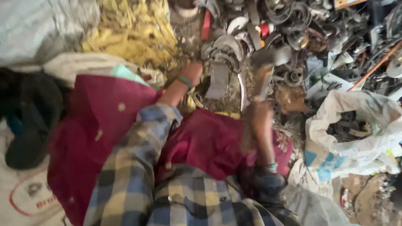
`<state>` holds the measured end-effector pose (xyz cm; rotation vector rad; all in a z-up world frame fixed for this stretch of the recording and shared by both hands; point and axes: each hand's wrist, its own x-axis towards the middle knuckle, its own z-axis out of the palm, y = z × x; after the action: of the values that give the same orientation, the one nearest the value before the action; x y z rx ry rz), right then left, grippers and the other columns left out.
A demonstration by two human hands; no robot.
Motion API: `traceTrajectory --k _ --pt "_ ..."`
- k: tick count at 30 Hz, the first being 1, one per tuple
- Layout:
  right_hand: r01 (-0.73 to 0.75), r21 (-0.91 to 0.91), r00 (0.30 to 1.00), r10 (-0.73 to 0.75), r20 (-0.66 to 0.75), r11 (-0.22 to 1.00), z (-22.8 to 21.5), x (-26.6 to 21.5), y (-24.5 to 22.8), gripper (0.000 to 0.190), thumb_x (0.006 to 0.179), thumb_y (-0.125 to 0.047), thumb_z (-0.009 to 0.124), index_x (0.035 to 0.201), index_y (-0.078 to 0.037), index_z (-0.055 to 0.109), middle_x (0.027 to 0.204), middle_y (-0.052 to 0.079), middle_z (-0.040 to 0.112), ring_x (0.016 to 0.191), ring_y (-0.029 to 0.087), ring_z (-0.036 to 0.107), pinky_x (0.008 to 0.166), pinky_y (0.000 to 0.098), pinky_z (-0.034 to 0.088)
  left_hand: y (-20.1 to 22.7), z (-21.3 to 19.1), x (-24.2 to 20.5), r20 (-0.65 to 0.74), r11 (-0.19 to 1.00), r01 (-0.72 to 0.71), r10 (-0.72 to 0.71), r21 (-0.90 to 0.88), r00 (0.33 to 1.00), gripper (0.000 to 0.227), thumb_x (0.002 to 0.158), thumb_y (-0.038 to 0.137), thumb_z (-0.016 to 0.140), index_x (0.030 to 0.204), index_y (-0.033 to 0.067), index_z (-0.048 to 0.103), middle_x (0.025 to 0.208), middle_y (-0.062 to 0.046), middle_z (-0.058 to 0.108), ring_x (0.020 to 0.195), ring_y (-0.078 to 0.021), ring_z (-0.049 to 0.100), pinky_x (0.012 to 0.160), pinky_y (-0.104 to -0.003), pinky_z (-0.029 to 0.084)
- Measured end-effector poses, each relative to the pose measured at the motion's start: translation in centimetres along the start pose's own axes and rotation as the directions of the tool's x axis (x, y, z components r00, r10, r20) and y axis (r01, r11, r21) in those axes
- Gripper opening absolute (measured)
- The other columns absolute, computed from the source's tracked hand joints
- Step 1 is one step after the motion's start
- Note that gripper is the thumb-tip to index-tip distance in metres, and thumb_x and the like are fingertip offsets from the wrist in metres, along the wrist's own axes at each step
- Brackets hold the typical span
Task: The person sits on the ground and repeatedly strikes a metal part with a hammer while holding it with a cloth. The person adjusts the part's position and continues hammering throughout the clip.
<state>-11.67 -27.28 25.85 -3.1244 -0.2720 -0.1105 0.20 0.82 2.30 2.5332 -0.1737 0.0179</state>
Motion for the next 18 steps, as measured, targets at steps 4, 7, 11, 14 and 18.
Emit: traceTrajectory --k 4,7,11,14,18 --pt "0.086 0.037 0.844 -0.053 -0.533 0.996 -12.9 1.6 2.0 0.038 0.122 -0.040 0.038 0.113 -0.006 0.056 0.076 0.001 0.069 0.068 0.014 0.069 0.060 0.0274 0.058 0.8 -2.0 -1.0 0.007 0.999 0.035 -0.035 0.025 0.999 0.013 0.073 0.008 0.076 0.085 0.0044 0.075 0.094 -0.022 0.074 0.093 -0.0403 0.073 0.080 -0.053 0.059" --pt "0.487 0.372 0.661 -0.055 -0.748 0.790 -19.7 1.9 0.7 0.047 0.122 -0.046 0.032 0.123 -0.006 0.056 0.080 0.012 0.065 0.063 0.020 0.071 0.056 0.0311 0.059 1.5 -2.9 -1.7 -0.038 0.997 0.069 -0.070 -0.025 0.997 0.016 0.071 0.005 0.075 0.087 0.0048 0.074 0.094 -0.020 0.075 0.092 -0.0406 0.073 0.075 -0.053 0.060" --pt "0.439 0.142 0.636 -0.195 -0.746 0.887 -15.5 2.1 -4.0 0.047 0.116 -0.045 0.037 0.124 -0.003 0.056 0.085 0.022 0.064 0.069 0.032 0.069 0.059 0.0396 0.056 1.0 -2.5 -1.5 -0.014 0.997 0.076 -0.077 -0.002 0.997 0.017 0.072 0.005 0.074 0.089 0.0053 0.076 0.095 -0.019 0.075 0.091 -0.0402 0.073 0.074 -0.052 0.060" --pt "0.144 0.238 0.974 -0.095 -0.205 0.961 -4.4 0.1 -7.2 0.045 0.112 -0.043 0.045 0.125 -0.001 0.056 0.089 0.028 0.065 0.077 0.041 0.067 0.063 0.0465 0.054 0.1 -0.7 -0.7 0.017 0.997 0.070 -0.071 0.027 0.997 0.013 0.081 0.008 0.071 0.092 0.0056 0.078 0.099 -0.019 0.075 0.096 -0.0394 0.074 0.078 -0.052 0.060" --pt "-0.066 0.354 0.988 0.011 0.156 0.933 3.9 -2.0 -6.4 0.046 0.107 -0.040 0.055 0.126 0.003 0.055 0.094 0.037 0.066 0.087 0.052 0.065 0.069 0.0556 0.051 -0.8 1.3 0.2 -0.121 0.992 -0.053 0.068 0.118 0.990 0.010 0.091 0.010 0.070 0.095 0.0032 0.076 0.101 -0.021 0.075 0.093 -0.0404 0.073 0.080 -0.055 0.059"
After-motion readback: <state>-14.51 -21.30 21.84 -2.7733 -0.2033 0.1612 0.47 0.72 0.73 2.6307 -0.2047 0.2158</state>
